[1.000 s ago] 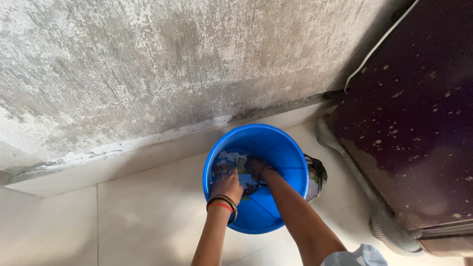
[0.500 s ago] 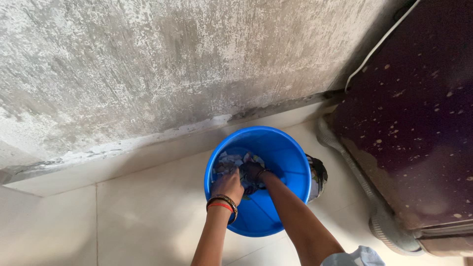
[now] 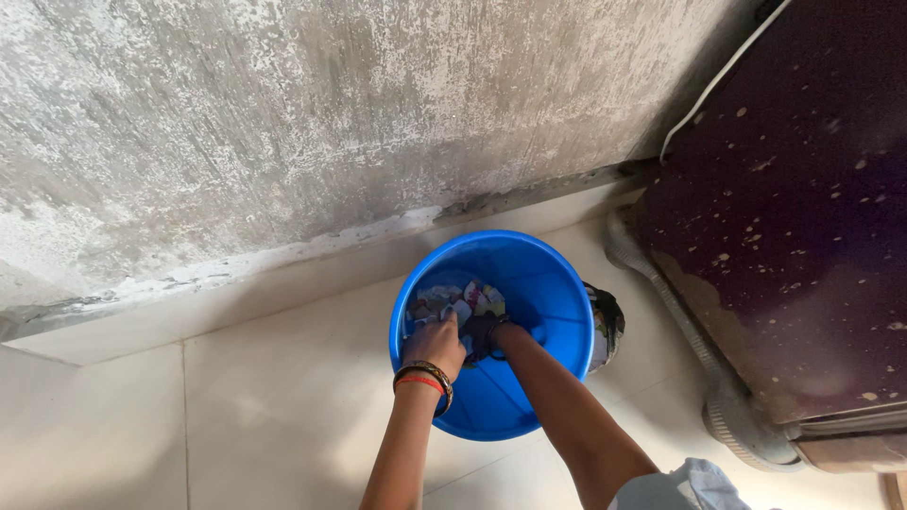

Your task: The person transfers crumpled paper and small trash items from a blue bucket into a black plastic bag. They repeatedly reach into the bucket, pick up items by hand, and place them into the bag on the floor.

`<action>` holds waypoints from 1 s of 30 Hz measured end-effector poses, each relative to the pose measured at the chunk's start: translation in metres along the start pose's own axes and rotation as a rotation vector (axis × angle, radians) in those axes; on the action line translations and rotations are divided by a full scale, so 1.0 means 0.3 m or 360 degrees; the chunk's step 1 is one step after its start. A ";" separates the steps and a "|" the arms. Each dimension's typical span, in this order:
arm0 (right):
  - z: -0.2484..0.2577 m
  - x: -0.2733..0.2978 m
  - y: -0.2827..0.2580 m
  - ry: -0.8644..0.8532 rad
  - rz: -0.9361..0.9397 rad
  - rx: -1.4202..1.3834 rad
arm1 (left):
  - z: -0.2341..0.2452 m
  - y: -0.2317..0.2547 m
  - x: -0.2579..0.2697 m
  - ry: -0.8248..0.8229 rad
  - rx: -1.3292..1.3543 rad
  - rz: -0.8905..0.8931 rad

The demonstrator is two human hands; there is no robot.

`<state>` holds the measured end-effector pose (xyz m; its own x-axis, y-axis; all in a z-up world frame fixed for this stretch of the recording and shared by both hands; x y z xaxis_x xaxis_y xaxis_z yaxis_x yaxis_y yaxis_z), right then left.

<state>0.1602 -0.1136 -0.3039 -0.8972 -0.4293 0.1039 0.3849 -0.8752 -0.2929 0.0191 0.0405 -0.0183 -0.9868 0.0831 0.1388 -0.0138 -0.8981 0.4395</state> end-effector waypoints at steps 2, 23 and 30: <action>0.035 0.013 -0.016 0.0115 -0.0098 0.0160 | -0.006 -0.006 -0.010 0.0042 0.0034 0.0003; 0.584 0.176 -0.119 0.0537 0.0077 -0.1084 | 0.038 -0.094 -0.114 0.0501 0.0398 -0.0360; 0.694 0.256 -0.190 0.0507 -0.0118 -0.1685 | 0.070 -0.039 -0.094 0.0502 0.0441 -0.0218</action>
<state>0.1146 -0.1431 -0.0814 -0.9835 -0.1738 -0.0499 0.0846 -0.1986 -0.9764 0.0504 0.0577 -0.0089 -0.9804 0.0191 -0.1962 -0.1469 -0.7346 0.6624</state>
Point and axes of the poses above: each hand's wrist, its own x-axis away from the middle knuckle, its own z-axis out of the back of the hand, y = z × x, the point moved 5 cm from there along -x, towards the middle knuckle, and after that the axes turned 12 degrees about y, right-handed, at the moved point
